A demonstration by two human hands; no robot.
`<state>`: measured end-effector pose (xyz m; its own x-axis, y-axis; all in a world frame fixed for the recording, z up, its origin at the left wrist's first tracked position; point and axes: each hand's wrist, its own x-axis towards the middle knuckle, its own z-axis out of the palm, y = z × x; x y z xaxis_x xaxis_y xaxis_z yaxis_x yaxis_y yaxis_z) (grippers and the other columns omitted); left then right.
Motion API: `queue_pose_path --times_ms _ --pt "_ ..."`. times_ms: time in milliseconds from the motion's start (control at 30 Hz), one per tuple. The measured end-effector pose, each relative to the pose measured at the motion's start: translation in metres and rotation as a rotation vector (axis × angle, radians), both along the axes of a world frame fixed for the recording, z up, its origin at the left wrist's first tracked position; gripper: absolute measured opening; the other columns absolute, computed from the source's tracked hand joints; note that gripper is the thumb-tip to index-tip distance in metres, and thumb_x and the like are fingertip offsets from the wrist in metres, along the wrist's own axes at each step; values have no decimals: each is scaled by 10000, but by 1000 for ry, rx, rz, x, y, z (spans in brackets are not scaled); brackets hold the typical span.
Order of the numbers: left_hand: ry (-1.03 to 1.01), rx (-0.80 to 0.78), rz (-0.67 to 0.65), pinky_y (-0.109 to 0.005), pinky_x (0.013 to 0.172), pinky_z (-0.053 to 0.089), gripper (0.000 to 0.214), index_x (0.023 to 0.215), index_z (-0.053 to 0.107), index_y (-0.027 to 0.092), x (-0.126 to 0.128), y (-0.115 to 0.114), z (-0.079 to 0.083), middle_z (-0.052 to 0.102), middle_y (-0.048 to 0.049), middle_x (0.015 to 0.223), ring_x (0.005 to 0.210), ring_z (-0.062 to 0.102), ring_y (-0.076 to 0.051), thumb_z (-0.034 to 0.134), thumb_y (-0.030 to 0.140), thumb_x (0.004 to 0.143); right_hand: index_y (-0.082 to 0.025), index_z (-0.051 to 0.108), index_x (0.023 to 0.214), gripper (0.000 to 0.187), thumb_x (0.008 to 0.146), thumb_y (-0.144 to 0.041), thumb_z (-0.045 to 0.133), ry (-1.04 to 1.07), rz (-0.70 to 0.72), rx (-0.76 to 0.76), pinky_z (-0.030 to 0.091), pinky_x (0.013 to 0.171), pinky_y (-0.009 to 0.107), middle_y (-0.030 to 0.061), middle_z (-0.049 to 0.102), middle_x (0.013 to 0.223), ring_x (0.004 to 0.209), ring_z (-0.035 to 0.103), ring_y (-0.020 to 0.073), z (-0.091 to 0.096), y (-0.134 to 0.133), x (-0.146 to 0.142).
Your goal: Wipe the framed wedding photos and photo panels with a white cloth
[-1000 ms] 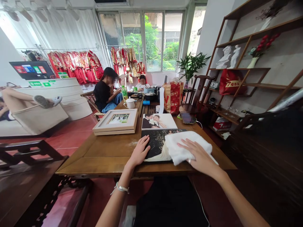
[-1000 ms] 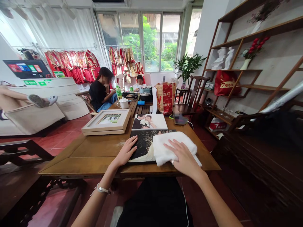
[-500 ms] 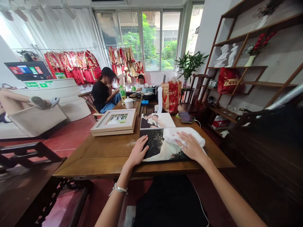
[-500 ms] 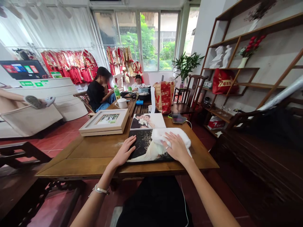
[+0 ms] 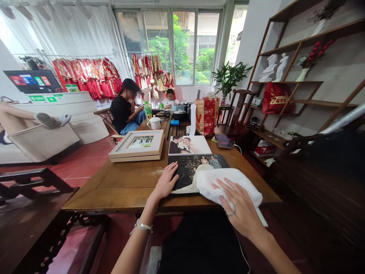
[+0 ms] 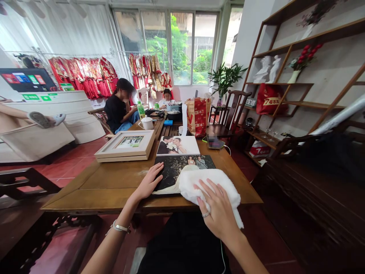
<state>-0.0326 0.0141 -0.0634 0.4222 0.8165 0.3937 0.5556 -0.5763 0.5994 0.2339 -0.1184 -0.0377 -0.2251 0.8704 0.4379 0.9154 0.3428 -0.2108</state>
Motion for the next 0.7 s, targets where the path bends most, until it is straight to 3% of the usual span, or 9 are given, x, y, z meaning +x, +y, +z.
queue_pose_path --times_ms 200,367,500,600,700 --pt "14 -9 2 -431 1107 210 428 1304 428 179 1 -1 2 379 -90 1405 1326 268 -206 402 273 888 -209 601 1151 395 909 -387 345 13 -101 11 307 1015 468 38 568 1262 1220 427 272 5 70 -3" --pt "15 -5 -7 -449 1102 214 427 1313 414 215 0 -1 2 376 -71 1410 1326 270 -207 404 276 891 -181 578 1188 470 848 -474 438 5 -203 -68 340 984 481 88 527 1302 1228 410 312 9 116 -3" --pt "8 -3 -6 -448 1102 214 426 1310 417 220 0 0 1 378 -69 1409 1324 274 -203 407 272 887 -168 511 1260 486 802 -330 501 -31 -121 -80 362 978 457 98 509 1318 1222 428 305 10 107 6" --pt "8 -6 -1 -440 1104 214 429 1307 424 200 0 0 1 375 -80 1409 1323 274 -202 402 271 885 -147 519 1248 452 820 -273 445 4 -90 -64 386 966 429 107 574 1245 1173 490 284 9 77 8" --pt "5 -6 2 -434 1106 211 431 1305 429 182 0 0 1 379 -88 1406 1324 272 -203 401 267 883 -166 480 1282 483 809 -258 447 9 -6 -48 374 979 435 78 555 1273 1204 460 275 6 38 2"
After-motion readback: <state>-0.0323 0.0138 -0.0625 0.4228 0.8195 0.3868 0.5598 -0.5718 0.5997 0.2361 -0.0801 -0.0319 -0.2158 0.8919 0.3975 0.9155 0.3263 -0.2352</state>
